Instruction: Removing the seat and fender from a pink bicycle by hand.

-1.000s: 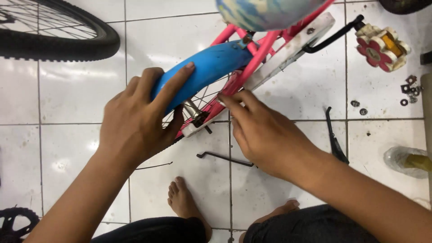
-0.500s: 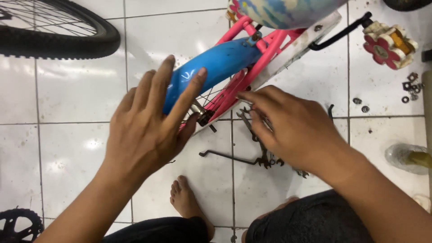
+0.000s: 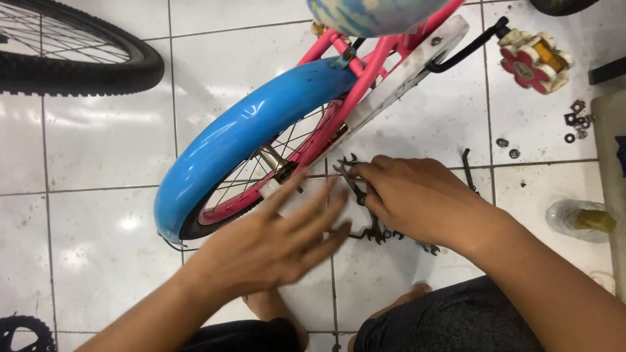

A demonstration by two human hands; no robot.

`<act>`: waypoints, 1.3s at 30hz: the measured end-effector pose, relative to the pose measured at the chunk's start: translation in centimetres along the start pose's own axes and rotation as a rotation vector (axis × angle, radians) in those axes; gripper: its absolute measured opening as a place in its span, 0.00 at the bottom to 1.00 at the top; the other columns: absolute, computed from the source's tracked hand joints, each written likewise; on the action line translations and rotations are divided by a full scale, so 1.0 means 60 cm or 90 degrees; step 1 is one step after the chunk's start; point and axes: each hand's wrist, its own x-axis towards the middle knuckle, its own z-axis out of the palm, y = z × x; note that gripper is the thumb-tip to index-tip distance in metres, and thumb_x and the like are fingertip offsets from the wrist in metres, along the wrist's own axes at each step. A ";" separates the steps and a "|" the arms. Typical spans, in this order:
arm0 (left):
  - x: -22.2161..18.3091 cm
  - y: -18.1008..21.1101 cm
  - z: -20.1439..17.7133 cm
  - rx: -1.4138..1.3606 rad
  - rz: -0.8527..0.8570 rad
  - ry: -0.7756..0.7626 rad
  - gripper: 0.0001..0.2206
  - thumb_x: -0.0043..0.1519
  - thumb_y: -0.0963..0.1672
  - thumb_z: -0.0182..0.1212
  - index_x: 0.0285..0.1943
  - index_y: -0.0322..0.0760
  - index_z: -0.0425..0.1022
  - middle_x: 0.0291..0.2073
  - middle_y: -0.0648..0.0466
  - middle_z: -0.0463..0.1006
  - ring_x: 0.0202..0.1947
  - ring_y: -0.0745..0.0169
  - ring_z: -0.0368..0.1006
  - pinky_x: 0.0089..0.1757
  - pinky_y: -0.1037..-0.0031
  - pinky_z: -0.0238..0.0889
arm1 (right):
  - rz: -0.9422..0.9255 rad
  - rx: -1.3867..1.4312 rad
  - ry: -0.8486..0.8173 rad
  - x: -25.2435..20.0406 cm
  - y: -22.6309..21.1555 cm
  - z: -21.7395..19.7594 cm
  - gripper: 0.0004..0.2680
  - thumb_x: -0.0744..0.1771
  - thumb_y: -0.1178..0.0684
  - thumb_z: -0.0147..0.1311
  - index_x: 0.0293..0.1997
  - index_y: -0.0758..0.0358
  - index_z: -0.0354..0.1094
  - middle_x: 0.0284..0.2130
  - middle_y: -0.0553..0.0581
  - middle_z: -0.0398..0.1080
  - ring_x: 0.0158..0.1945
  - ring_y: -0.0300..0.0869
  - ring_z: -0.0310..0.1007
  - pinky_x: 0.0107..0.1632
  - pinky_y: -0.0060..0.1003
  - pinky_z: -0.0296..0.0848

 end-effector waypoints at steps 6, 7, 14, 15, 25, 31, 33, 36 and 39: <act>0.031 0.031 0.019 -0.095 0.110 -0.007 0.16 0.63 0.46 0.53 0.58 0.38 0.73 0.62 0.42 0.73 0.69 0.44 0.64 0.64 0.47 0.59 | 0.072 -0.024 -0.070 -0.022 0.018 0.011 0.15 0.67 0.50 0.45 0.60 0.54 0.64 0.45 0.58 0.74 0.39 0.57 0.80 0.44 0.52 0.77; 0.033 0.034 0.025 -0.094 0.115 -0.006 0.16 0.63 0.46 0.53 0.58 0.38 0.73 0.62 0.42 0.73 0.69 0.44 0.64 0.64 0.47 0.59 | 0.076 -0.023 -0.068 -0.025 0.022 0.016 0.15 0.67 0.50 0.45 0.60 0.54 0.64 0.45 0.58 0.74 0.39 0.57 0.80 0.44 0.52 0.77; 0.066 0.054 0.054 -0.128 0.145 -0.030 0.18 0.63 0.46 0.53 0.62 0.40 0.72 0.64 0.41 0.72 0.69 0.42 0.63 0.62 0.45 0.59 | 0.098 -0.005 -0.030 -0.053 0.050 0.028 0.16 0.67 0.52 0.43 0.63 0.55 0.63 0.48 0.58 0.74 0.45 0.56 0.79 0.48 0.52 0.77; 0.072 0.056 0.058 -0.124 0.141 -0.026 0.18 0.63 0.47 0.52 0.62 0.40 0.71 0.64 0.42 0.72 0.69 0.43 0.63 0.63 0.46 0.59 | 0.117 -0.004 -0.041 -0.058 0.052 0.027 0.16 0.67 0.53 0.43 0.63 0.55 0.63 0.47 0.59 0.74 0.42 0.57 0.80 0.45 0.52 0.79; 0.098 0.055 0.077 -0.172 0.157 -0.080 0.21 0.63 0.47 0.49 0.65 0.39 0.70 0.67 0.40 0.68 0.68 0.42 0.63 0.62 0.45 0.58 | 0.038 0.006 0.188 -0.090 0.049 0.029 0.14 0.68 0.56 0.46 0.59 0.66 0.66 0.38 0.67 0.75 0.27 0.55 0.79 0.33 0.49 0.79; 0.062 0.023 0.020 -0.180 0.062 -0.048 0.20 0.62 0.48 0.56 0.61 0.38 0.74 0.61 0.45 0.76 0.60 0.43 0.73 0.55 0.50 0.69 | -0.091 0.110 0.234 -0.060 0.013 0.010 0.14 0.71 0.50 0.43 0.60 0.64 0.67 0.44 0.66 0.76 0.27 0.52 0.80 0.29 0.44 0.78; 0.035 0.008 -0.013 -0.167 0.014 0.084 0.14 0.59 0.46 0.66 0.52 0.40 0.78 0.46 0.51 0.84 0.48 0.52 0.80 0.48 0.60 0.76 | -0.031 0.173 0.183 -0.050 -0.004 -0.003 0.10 0.71 0.50 0.42 0.54 0.59 0.68 0.39 0.61 0.80 0.24 0.52 0.81 0.26 0.47 0.77; -0.021 -0.026 -0.041 -0.125 -0.099 0.298 0.07 0.62 0.45 0.71 0.47 0.43 0.83 0.35 0.55 0.88 0.36 0.59 0.86 0.34 0.72 0.78 | 0.060 0.169 0.043 -0.028 -0.019 -0.008 0.13 0.72 0.43 0.37 0.52 0.52 0.70 0.34 0.54 0.82 0.28 0.51 0.83 0.41 0.50 0.77; -0.061 -0.053 -0.076 -0.118 -0.211 0.346 0.05 0.60 0.35 0.70 0.36 0.36 0.82 0.28 0.51 0.85 0.27 0.59 0.78 0.29 0.74 0.67 | 0.091 0.157 -0.024 -0.016 -0.033 -0.007 0.13 0.70 0.40 0.41 0.53 0.49 0.70 0.30 0.51 0.82 0.20 0.45 0.77 0.37 0.44 0.74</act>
